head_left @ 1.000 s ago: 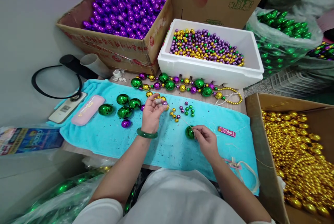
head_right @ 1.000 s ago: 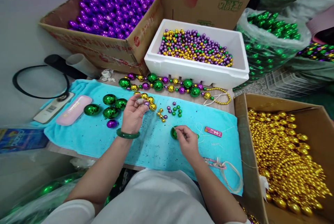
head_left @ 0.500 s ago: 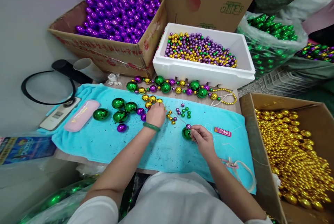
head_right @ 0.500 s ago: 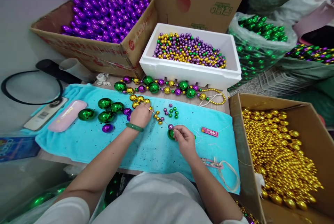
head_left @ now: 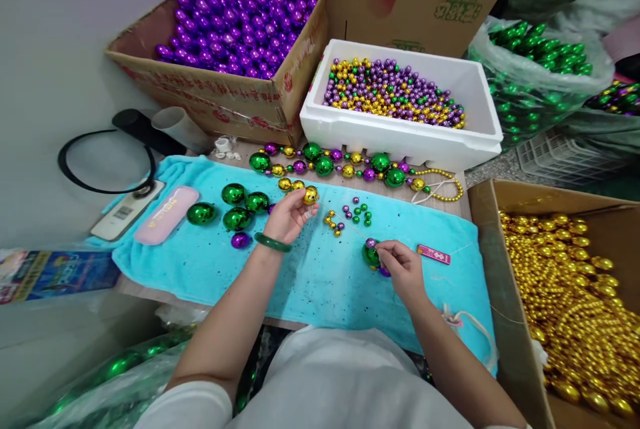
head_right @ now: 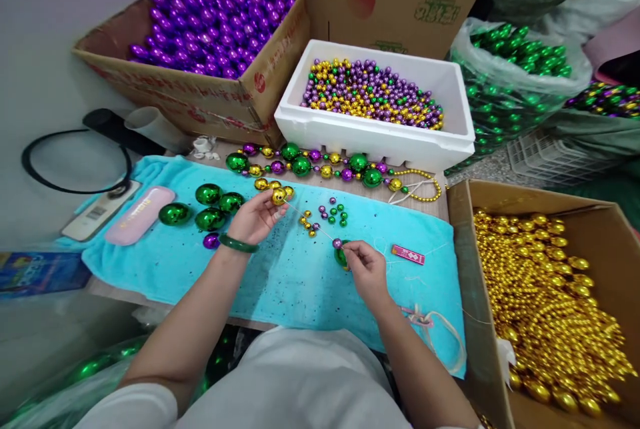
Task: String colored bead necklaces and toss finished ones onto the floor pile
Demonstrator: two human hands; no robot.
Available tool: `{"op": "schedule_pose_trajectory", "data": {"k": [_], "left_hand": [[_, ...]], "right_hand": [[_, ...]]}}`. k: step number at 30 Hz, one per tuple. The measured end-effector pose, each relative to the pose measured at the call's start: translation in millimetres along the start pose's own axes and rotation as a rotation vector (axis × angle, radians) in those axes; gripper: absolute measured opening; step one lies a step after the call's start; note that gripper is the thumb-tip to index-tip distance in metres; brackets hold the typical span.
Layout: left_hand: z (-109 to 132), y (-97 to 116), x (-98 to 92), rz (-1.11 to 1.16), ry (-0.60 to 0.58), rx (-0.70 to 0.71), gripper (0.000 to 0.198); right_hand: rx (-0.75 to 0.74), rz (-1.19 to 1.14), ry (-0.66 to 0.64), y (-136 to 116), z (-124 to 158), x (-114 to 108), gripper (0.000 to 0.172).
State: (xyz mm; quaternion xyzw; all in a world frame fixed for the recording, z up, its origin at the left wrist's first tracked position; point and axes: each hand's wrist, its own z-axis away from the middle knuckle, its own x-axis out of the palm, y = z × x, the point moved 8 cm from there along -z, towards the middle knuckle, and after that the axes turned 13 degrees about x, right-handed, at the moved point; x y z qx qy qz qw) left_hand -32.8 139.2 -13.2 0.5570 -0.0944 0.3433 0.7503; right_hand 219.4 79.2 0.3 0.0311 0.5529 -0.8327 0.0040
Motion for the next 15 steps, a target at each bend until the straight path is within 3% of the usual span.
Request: {"op": "schedule_pose_trajectory", "data": {"k": [9,15], "left_hand": [[5.5,6.0,4.9,-0.024,-0.061,0.09,0.023],[15.1,14.8,12.3,-0.149,-0.128,0.321,0.038]], "right_hand": [[0.017,0.018,0.01,-1.1,-0.7,3.1,0.019],[0.002,0.051,0.028,2.7,-1.5,2.9,0.021]]}}
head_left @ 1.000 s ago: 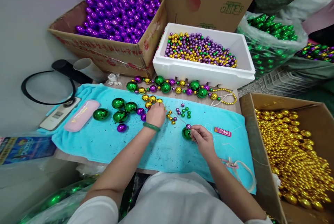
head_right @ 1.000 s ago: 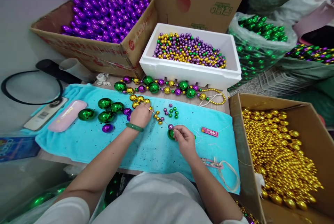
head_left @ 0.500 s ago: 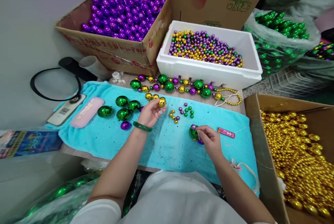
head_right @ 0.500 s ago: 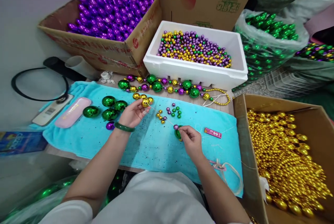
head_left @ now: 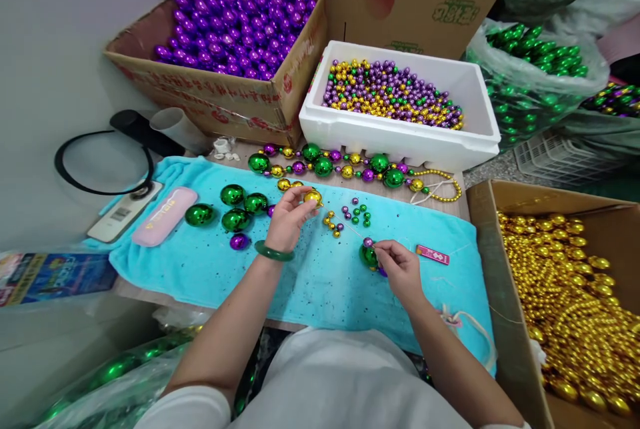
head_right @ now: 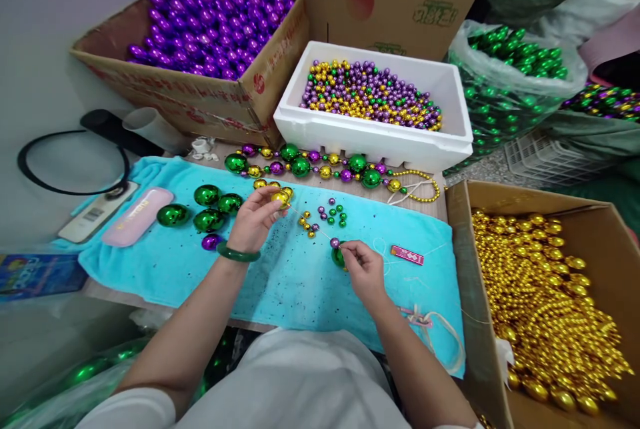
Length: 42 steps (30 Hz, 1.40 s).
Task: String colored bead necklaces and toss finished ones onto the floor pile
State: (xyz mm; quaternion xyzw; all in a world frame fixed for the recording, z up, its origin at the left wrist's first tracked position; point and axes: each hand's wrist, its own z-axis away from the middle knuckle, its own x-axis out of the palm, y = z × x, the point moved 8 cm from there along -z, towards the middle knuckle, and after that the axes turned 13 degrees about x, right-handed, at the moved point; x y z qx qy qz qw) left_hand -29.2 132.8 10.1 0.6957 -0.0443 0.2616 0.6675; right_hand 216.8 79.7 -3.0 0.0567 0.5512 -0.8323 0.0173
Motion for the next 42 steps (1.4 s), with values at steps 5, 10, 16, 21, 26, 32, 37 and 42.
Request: {"op": "schedule_pose_trajectory", "data": {"k": [5,10,16,21,26,32,37,42], "left_hand": [[13.0,-0.4,12.3,-0.017,-0.068,0.042,0.052],[16.5,8.7,16.7,-0.017,-0.093,0.129,0.059],[28.9,-0.7,31.4,-0.027,-0.255,-0.016,0.058],[25.0,-13.2,40.6,-0.323,-0.497,0.051,0.042],[6.2,-19.8,63.0,-1.154,-0.657,0.474,0.022],[25.7,-74.6,96.8,-1.426,-0.859,0.407,0.022],[30.5,-83.9,96.1,-1.377,-0.763,0.395,0.025],[7.5,-52.2,65.4,-0.699,-0.41,0.187,0.017]], "right_hand": [[-0.031,-0.012,0.002,5.3,-3.3,2.2,0.022],[-0.039,-0.018,-0.018,8.6,-7.1,-1.1,0.021],[-0.004,-0.052,-0.077,10.1,-9.6,2.1,0.022],[0.01,-0.107,-0.026,8.4,-7.2,0.8,0.022],[-0.007,-0.155,0.045,2.1,-5.0,-11.0,0.023],[-0.008,-0.199,0.084,2.6,-0.8,-19.3,0.025],[0.034,-0.196,0.071,11.3,0.1,-18.3,0.028],[0.015,-0.176,0.064,8.7,1.5,-20.1,0.025]]}}
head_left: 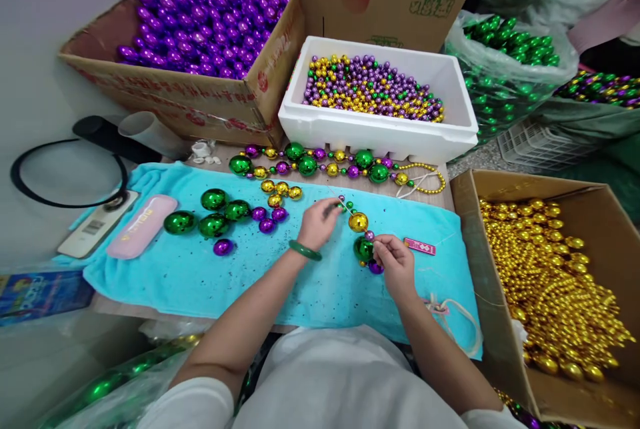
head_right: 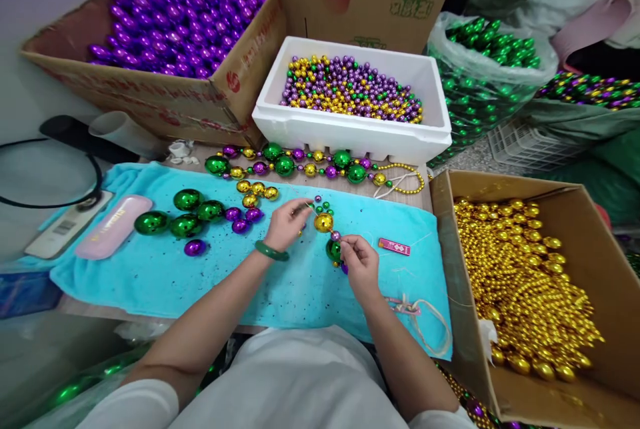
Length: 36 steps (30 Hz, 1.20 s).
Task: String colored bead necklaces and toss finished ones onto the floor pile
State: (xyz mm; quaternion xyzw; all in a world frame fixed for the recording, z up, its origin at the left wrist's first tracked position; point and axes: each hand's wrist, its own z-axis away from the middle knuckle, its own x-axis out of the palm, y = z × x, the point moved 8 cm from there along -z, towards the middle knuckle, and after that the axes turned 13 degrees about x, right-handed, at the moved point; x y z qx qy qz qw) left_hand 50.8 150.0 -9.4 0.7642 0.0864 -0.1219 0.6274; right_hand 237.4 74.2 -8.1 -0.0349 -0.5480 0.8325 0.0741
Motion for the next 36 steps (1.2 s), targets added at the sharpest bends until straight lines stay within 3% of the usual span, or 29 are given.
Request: {"op": "schedule_pose_trajectory", "data": {"k": [2,4,9,14,31,36], "left_hand": [[1.6,-9.6,-16.2,0.516,0.143,-0.201,0.02],[4.5,-11.2,-24.4,0.821,0.185,-0.336,0.023],[11.6,-8.9,-40.9,1.026,0.281,-0.423,0.019],[16.5,-11.3,-44.9,1.026,0.332,-0.429,0.018],[18.1,-7.9,-63.4,0.77,0.373,-0.211,0.033],[18.8,5.9,-71.1,0.524,0.383,-0.021,0.039]], "right_hand": [[-0.015,0.008,-0.018,-2.7,0.6,0.7,0.023],[-0.015,0.011,-0.033,-3.2,0.7,2.1,0.021],[-0.025,0.041,-0.042,-1.7,0.9,6.7,0.021],[-0.034,0.07,-0.04,-2.7,1.9,7.7,0.02],[-0.03,0.102,-0.026,-5.5,1.6,7.1,0.02],[-0.023,0.137,-0.047,-2.2,-0.6,9.8,0.022]]}}
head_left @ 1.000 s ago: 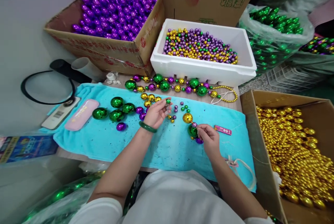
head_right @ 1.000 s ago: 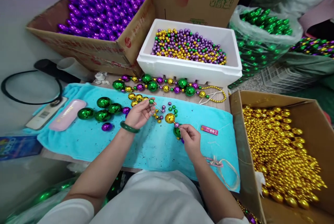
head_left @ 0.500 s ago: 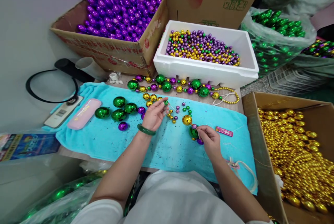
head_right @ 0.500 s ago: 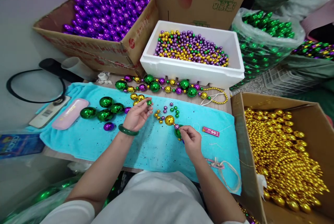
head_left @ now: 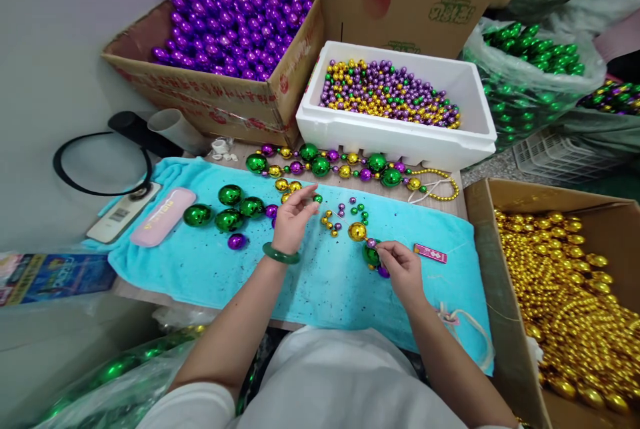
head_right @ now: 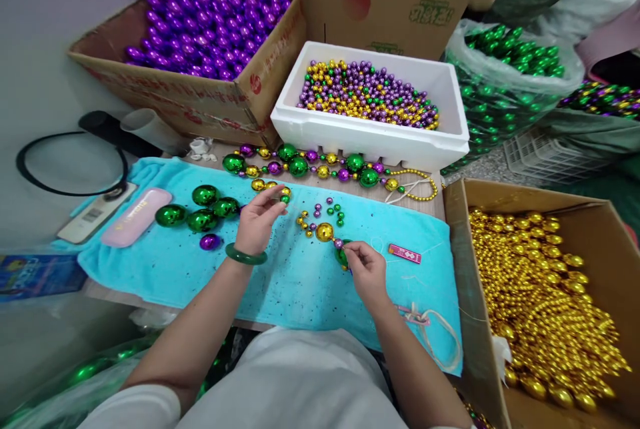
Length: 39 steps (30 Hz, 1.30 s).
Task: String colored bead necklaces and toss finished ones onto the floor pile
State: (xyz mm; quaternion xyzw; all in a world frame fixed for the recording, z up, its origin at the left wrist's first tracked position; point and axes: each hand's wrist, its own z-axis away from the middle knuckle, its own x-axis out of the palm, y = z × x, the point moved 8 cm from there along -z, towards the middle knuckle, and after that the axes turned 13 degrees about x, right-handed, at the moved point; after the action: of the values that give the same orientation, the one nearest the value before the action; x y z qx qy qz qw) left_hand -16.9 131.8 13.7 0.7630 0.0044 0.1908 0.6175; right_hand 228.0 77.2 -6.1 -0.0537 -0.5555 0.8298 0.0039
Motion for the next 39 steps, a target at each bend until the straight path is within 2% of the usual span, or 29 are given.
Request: {"op": "schedule_pose_trajectory", "data": {"k": [3,4,6,8,11,14,16,18,21,23,26,30,34,39], "left_hand": [[2.7,12.8,9.5,-0.073,-0.119,0.109,0.059],[2.3,16.5,8.6,-0.124,-0.144,0.132,0.061],[-2.2,26.0,-4.9,-0.37,-0.136,0.192,0.048],[-8.4,34.0,-26.4,-0.778,-0.118,0.217,0.027],[-11.2,25.1,-57.0,-1.318,-0.224,0.037,0.02],[-1.7,8.2,-74.8,-1.466,-0.32,-0.126,0.022],[4.5,2.8,-77.2,-1.38,-0.289,-0.113,0.022],[8.5,0.4,-78.6,-1.149,-0.202,-0.092,0.023],[13.6,-7.3,-80.3,-0.527,-0.06,-0.219,0.03],[17.4,-9.4,-72.1,-0.091,-0.026,-0.349,0.035],[19.1,1.1,-56.9,0.286,-0.039,-0.431,0.039],[18.9,9.4,-46.5,0.408,-0.06,-0.423,0.034],[18.7,8.5,-44.6,0.394,-0.057,-0.385,0.023],[19.1,8.7,-45.6,0.353,-0.057,-0.368,0.024]], "right_hand": [[0.059,-0.031,-0.069,7.4,-3.5,8.7,0.025],[0.084,-0.053,-0.092,9.9,-4.4,11.5,0.026],[0.124,-0.094,-0.119,13.4,-5.2,14.9,0.027],[0.137,-0.114,-0.121,14.1,-5.0,15.0,0.026],[0.134,-0.117,-0.124,12.3,-4.0,13.7,0.026],[0.114,-0.101,-0.12,9.5,-2.8,13.3,0.025],[0.1,-0.079,-0.123,8.2,-1.7,14.9,0.024],[0.085,-0.046,-0.134,7.4,0.1,17.6,0.023],[0.052,0.012,-0.159,5.1,3.5,21.4,0.021],[0.036,0.034,-0.169,3.5,5.4,22.6,0.02],[0.026,0.044,-0.167,1.2,6.8,22.9,0.02],[0.012,0.046,-0.16,-3.2,8.0,23.7,0.02],[0.015,0.043,-0.149,-5.9,8.9,23.4,0.019],[0.025,0.059,-0.144,-4.6,8.7,22.2,0.019]]}}
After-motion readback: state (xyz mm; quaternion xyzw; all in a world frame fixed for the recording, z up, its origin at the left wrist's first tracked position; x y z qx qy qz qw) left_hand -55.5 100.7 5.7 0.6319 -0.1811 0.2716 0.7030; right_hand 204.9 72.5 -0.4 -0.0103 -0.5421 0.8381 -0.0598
